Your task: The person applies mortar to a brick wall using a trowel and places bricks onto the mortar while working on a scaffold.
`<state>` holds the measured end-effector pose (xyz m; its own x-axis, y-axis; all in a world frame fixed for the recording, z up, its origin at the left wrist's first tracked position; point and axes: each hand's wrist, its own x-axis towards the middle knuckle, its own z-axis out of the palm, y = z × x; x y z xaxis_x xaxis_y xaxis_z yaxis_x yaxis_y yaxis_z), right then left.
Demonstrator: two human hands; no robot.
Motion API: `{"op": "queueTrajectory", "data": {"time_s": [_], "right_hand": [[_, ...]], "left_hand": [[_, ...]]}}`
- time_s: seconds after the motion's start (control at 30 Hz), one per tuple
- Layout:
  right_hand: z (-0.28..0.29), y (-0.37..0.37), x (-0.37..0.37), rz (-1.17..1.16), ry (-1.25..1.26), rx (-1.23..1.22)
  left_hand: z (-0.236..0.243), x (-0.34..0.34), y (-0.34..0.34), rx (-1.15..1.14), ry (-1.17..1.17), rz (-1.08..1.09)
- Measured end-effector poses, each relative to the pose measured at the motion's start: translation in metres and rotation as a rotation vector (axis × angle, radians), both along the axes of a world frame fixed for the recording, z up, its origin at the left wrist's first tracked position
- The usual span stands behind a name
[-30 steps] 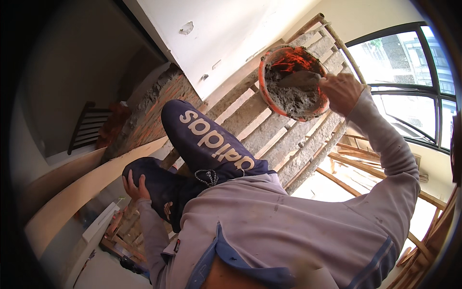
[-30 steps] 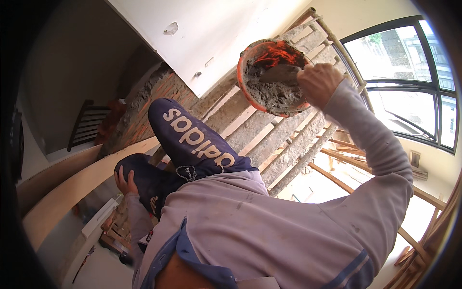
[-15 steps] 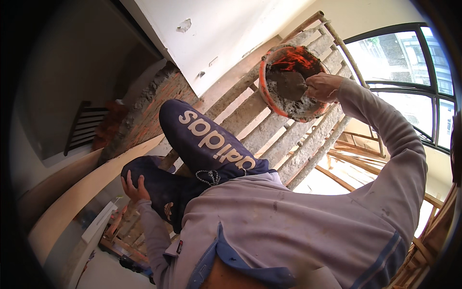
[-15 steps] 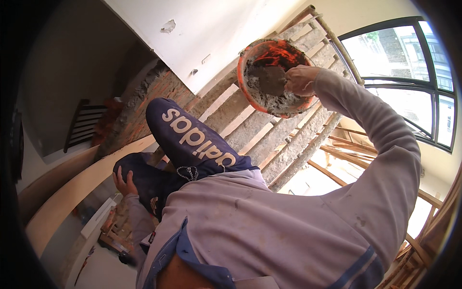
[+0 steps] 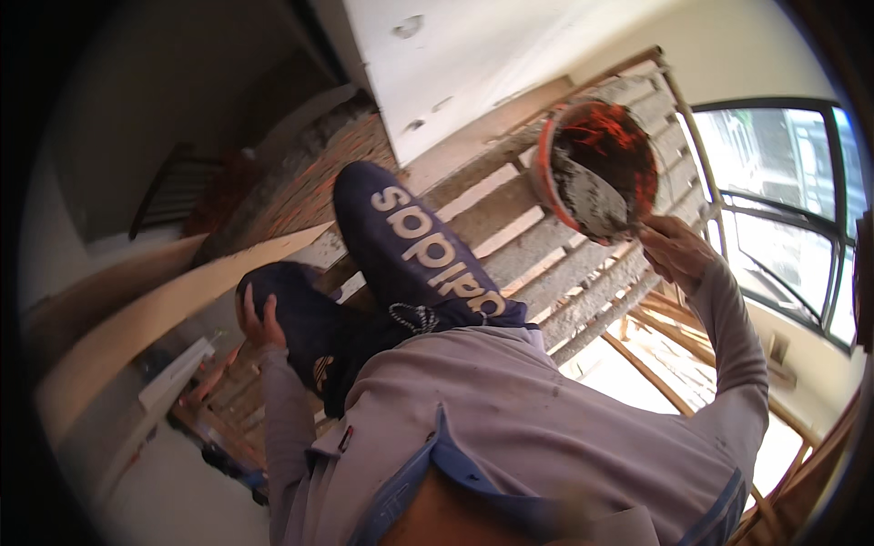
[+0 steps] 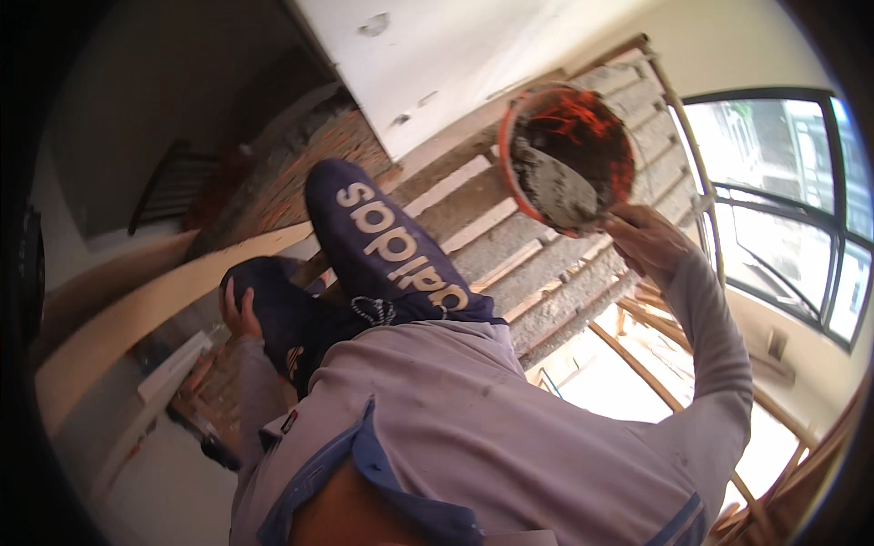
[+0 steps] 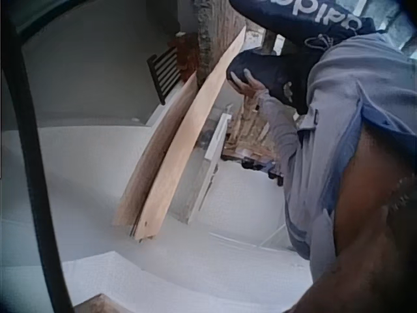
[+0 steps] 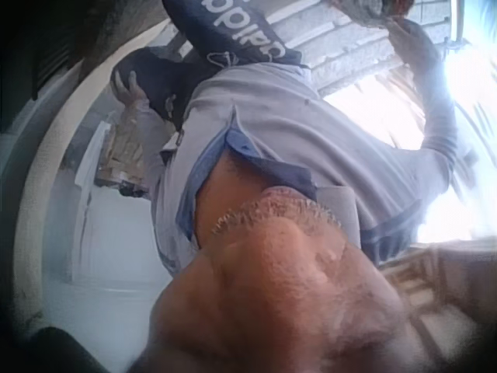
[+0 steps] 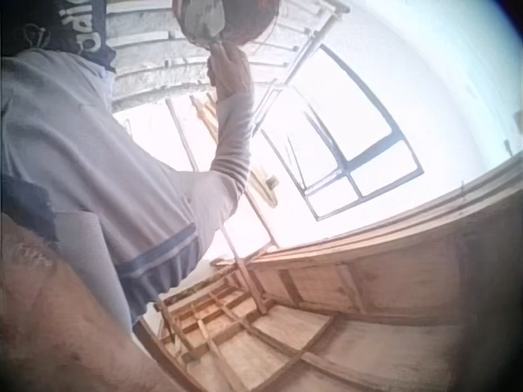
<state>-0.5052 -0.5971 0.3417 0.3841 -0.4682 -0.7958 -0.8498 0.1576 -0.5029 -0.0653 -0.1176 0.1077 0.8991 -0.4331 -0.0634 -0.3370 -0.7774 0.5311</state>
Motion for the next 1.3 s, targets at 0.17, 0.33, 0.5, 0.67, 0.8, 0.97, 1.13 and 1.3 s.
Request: {"op": "queueTrajectory", "data": {"time_s": [0.17,0.33,0.5,0.67,0.8,0.97,1.13,1.3], "right_hand": [[-0.017,0.024,-0.033,-0.393,-0.162,0.121],[0.007,0.047,-0.007,-0.277,-0.188,-0.231],[0.019,0.025,0.021,-0.1,-0.294,-0.155],[-0.008,0.031,0.146,0.08,-0.396,0.09],[-0.053,0.055,0.271,0.22,-0.292,0.161],[-0.139,0.091,0.423,0.695,-0.428,0.318],[-0.212,0.147,0.536,0.898,-0.378,0.419],[-0.262,0.215,0.619,1.078,-0.424,0.285]], "left_hand": [[-0.009,0.014,-0.009,-0.335,0.121,0.281],[-0.053,0.056,0.08,-0.253,0.06,0.487],[-0.078,0.081,0.098,-0.002,-0.105,0.41],[-0.112,0.101,0.11,-0.029,-0.121,0.359],[-0.113,0.074,0.108,0.277,-0.009,0.455],[-0.067,0.05,0.089,0.231,-0.161,0.295],[-0.059,0.047,0.083,0.149,-0.09,0.339],[-0.051,0.043,0.08,0.166,-0.074,0.323]]}}
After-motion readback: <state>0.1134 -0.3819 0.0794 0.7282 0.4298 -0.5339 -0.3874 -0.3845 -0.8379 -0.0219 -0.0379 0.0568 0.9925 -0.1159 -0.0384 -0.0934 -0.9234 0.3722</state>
